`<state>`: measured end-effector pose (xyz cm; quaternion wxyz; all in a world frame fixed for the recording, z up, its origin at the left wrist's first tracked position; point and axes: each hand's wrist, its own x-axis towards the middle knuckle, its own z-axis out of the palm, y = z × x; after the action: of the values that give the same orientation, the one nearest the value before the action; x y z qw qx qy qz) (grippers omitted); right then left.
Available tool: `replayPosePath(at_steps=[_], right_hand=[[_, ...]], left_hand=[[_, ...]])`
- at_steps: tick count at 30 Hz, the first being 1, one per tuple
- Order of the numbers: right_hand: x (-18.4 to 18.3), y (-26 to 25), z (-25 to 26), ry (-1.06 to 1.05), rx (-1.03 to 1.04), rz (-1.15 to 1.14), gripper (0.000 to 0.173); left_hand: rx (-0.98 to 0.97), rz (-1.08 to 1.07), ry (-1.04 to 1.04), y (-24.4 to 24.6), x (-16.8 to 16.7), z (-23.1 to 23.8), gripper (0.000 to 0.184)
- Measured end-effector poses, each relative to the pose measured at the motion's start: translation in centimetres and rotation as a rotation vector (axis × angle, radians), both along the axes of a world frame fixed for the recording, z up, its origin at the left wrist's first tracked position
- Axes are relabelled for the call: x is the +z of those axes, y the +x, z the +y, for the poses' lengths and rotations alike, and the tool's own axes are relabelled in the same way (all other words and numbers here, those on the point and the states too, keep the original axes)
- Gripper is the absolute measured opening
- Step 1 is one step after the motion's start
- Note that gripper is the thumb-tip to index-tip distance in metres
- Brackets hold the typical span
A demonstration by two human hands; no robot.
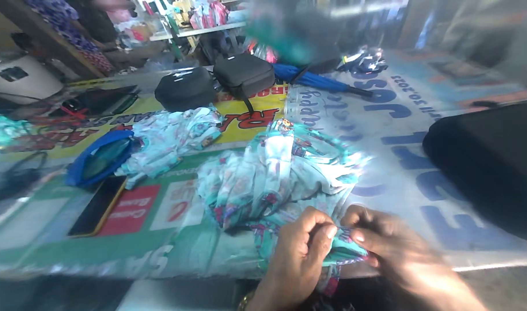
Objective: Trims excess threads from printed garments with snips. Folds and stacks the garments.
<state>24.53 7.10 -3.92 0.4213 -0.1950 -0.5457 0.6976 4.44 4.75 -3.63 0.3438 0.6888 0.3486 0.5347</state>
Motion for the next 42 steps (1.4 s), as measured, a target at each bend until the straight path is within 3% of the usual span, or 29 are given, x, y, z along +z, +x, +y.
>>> replayPosePath(at_steps=[7,15,21,24,27,30,32,34,36,39,42], right_hand=[[-0.1,-0.4,-0.2,-0.103,0.025,0.049,0.008],[-0.6,-0.2,-0.4,-0.18,0.044,0.074,0.008],[-0.7,-0.1,-0.4,-0.19,0.026,0.069,0.007],[-0.2,0.8,0.3,0.015,-0.113,-0.088,0.01],[1.8,2.1,1.7,0.308,-0.265,-0.204,0.01],[5.1,2.1,2.5,0.432,-0.372,-0.233,0.012],[7.2,1.4,3.0,0.493,-0.406,-0.205,0.012],[8.4,0.6,3.5,0.532,-0.425,-0.176,0.009],[8.4,0.0,4.0,0.555,-0.447,-0.23,0.01],[6.0,0.4,4.5,0.684,-0.474,-0.649,0.016],[3.2,0.9,3.7,0.728,-0.291,-1.026,0.035]], left_hand=[[0.293,0.274,0.201,1.2,-0.6,-0.3,0.023],[0.277,-0.054,-0.042,0.5,-0.5,0.5,0.023],[0.393,-0.123,0.094,0.1,-0.5,0.3,0.024],[0.423,-0.188,0.317,-1.7,-0.1,-0.4,0.027],[0.203,0.115,0.499,-2.3,-0.1,-2.8,0.033],[0.047,0.613,0.728,-0.6,0.5,-3.3,0.022],[0.099,0.943,0.914,-0.4,1.6,-1.3,0.021],[0.274,1.035,0.98,-1.7,2.6,2.9,0.022],[0.389,1.048,0.857,-4.0,2.6,7.4,0.028],[0.307,1.241,0.283,-6.4,1.6,11.4,0.057],[0.267,1.244,0.16,-5.8,1.3,12.0,0.061]])
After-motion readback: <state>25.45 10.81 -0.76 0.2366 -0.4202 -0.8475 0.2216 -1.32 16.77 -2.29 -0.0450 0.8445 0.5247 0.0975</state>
